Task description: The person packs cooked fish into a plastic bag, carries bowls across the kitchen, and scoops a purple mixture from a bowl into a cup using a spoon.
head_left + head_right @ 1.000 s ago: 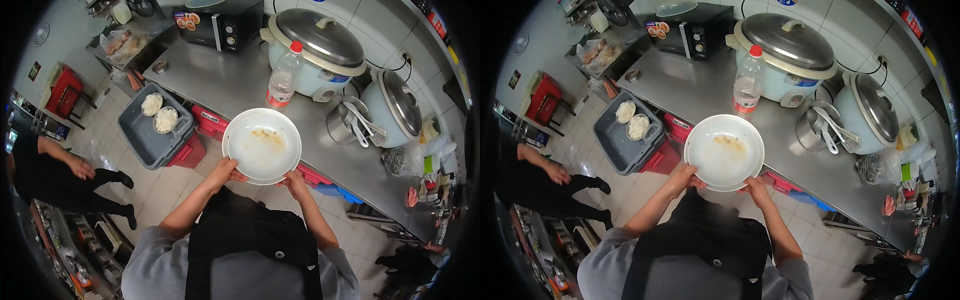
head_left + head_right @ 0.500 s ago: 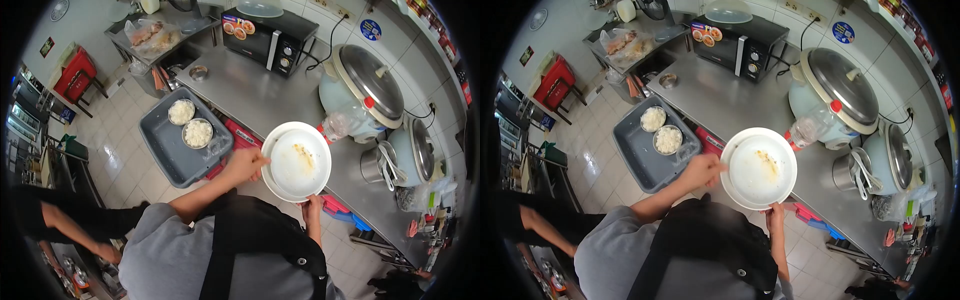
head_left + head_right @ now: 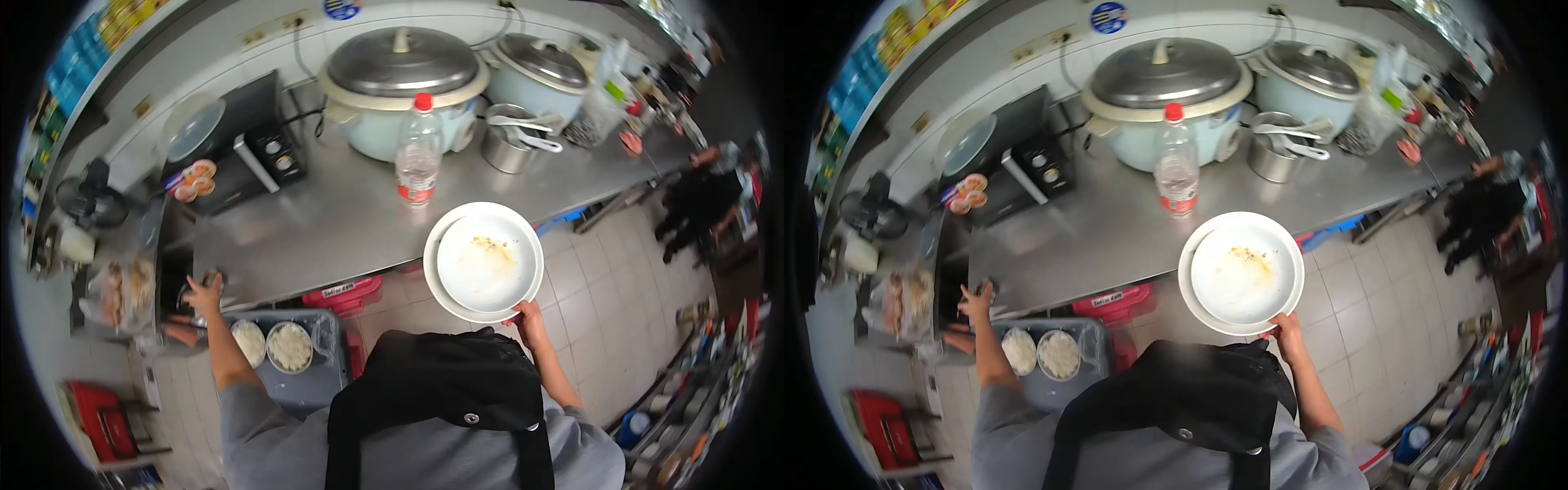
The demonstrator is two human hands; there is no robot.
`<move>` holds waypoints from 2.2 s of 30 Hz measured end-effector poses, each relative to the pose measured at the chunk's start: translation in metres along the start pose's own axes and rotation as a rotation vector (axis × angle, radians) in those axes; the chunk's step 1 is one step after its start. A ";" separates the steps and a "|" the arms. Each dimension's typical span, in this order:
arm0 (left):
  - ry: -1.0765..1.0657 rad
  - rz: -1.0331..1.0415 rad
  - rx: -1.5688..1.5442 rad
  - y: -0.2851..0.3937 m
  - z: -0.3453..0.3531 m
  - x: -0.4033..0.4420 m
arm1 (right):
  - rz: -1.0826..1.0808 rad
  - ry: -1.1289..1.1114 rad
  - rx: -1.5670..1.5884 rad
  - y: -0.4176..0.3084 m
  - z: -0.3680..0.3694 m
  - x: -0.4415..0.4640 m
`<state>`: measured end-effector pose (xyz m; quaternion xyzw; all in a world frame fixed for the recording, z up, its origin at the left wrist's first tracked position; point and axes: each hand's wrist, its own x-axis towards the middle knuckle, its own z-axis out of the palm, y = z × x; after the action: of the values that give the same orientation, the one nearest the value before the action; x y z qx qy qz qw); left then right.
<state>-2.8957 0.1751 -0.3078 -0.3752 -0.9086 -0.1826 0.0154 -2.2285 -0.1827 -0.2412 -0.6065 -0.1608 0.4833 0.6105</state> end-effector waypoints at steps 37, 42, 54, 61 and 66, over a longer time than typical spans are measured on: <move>-0.357 1.456 -0.773 0.404 -0.052 -0.731 | -0.096 0.254 0.288 -0.077 -0.374 0.068; -0.408 1.648 -0.724 0.464 -0.031 -0.791 | -0.120 0.378 0.337 -0.079 -0.420 0.067; -0.456 1.916 -0.846 0.765 0.056 -0.974 | -0.262 0.815 0.431 -0.138 -0.511 0.106; -0.441 2.023 -0.823 0.898 0.105 -1.057 | -0.431 1.058 0.724 -0.148 -0.550 0.110; -0.726 2.031 -0.732 0.900 0.039 -1.155 | -0.487 1.179 0.744 -0.134 -0.592 0.088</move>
<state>-1.4428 -0.0059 -0.2468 -0.9502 -0.0277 -0.2206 -0.2182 -1.6702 -0.4324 -0.2811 -0.4653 0.2384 -0.0496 0.8510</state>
